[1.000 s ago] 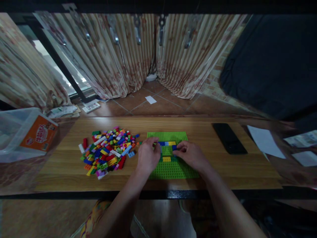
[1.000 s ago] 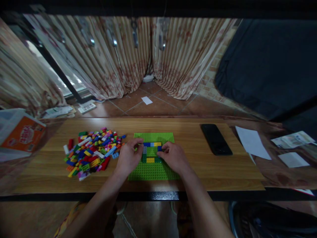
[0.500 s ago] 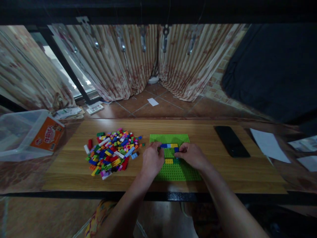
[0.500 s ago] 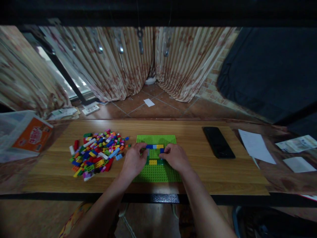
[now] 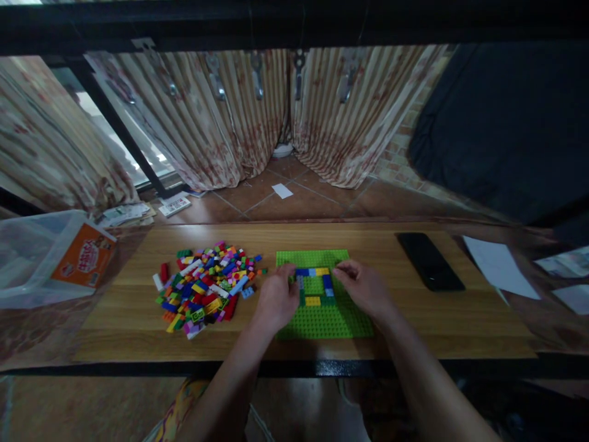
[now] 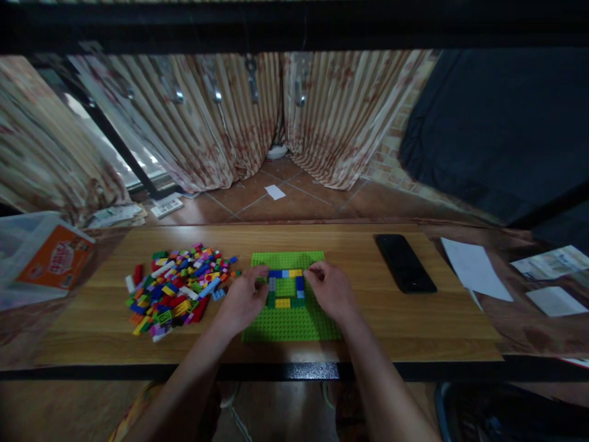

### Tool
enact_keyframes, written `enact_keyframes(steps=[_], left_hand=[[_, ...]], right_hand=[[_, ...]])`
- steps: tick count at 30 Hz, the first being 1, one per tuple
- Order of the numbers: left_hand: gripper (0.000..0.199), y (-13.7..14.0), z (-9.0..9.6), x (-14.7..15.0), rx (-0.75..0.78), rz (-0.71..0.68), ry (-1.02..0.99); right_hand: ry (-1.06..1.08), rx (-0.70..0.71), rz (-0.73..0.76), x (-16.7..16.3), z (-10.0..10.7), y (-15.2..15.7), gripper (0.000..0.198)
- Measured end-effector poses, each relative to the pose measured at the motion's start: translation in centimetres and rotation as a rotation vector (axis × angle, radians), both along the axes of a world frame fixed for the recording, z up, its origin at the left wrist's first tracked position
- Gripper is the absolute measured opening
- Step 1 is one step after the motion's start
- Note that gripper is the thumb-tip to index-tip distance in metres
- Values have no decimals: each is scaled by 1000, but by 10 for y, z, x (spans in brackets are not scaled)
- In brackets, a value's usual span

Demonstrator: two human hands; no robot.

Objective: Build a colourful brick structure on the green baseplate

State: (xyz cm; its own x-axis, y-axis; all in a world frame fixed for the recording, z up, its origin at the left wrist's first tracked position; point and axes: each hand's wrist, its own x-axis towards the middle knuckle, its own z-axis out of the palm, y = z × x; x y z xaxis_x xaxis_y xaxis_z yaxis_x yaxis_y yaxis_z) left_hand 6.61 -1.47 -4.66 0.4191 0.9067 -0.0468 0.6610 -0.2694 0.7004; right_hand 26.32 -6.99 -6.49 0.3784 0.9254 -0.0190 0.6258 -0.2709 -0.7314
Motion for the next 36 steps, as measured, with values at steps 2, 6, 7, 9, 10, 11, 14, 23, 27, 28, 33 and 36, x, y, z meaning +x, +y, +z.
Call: enact_keyframes(steps=[2, 6, 7, 9, 10, 11, 14, 23, 27, 28, 33, 36], left_hand=[[38, -2, -1, 1, 9, -7, 2], [39, -5, -7, 3, 28, -8, -9], [40, -6, -9, 4, 33, -4, -13], [40, -7, -13, 5, 51, 14, -21], [39, -7, -15, 6, 59, 23, -25], [37, -7, -16, 7, 67, 30, -30], [32, -6, -18, 10, 86, 24, -43], [32, -7, -9, 8, 95, 29, -21], [33, 5, 0, -9, 106, 95, -90], [32, 10, 2, -15, 107, 118, -120], [27, 34, 15, -50, 136, 292, -167], [28, 46, 21, -77, 224, 420, -98]], right_hand=[[-72, 63, -18, -4, 0, -1, 29], [-208, 146, 54, -17, -5, -1, 38], [-253, 156, 89, -21, -7, -1, 41], [-351, 147, 141, -30, -12, -1, 46], [-397, 129, 152, -34, -15, -2, 49], [-440, 109, 153, -39, -17, -3, 50], [-544, 69, 140, -52, -24, -5, 51], [-675, 33, 163, -55, -35, 0, 57], [-669, 42, 161, -54, -37, -1, 58], [-667, 44, 164, -55, -37, -1, 59], [-649, 65, 163, -60, -34, -2, 59], [-634, 74, 160, -62, -33, -2, 60]])
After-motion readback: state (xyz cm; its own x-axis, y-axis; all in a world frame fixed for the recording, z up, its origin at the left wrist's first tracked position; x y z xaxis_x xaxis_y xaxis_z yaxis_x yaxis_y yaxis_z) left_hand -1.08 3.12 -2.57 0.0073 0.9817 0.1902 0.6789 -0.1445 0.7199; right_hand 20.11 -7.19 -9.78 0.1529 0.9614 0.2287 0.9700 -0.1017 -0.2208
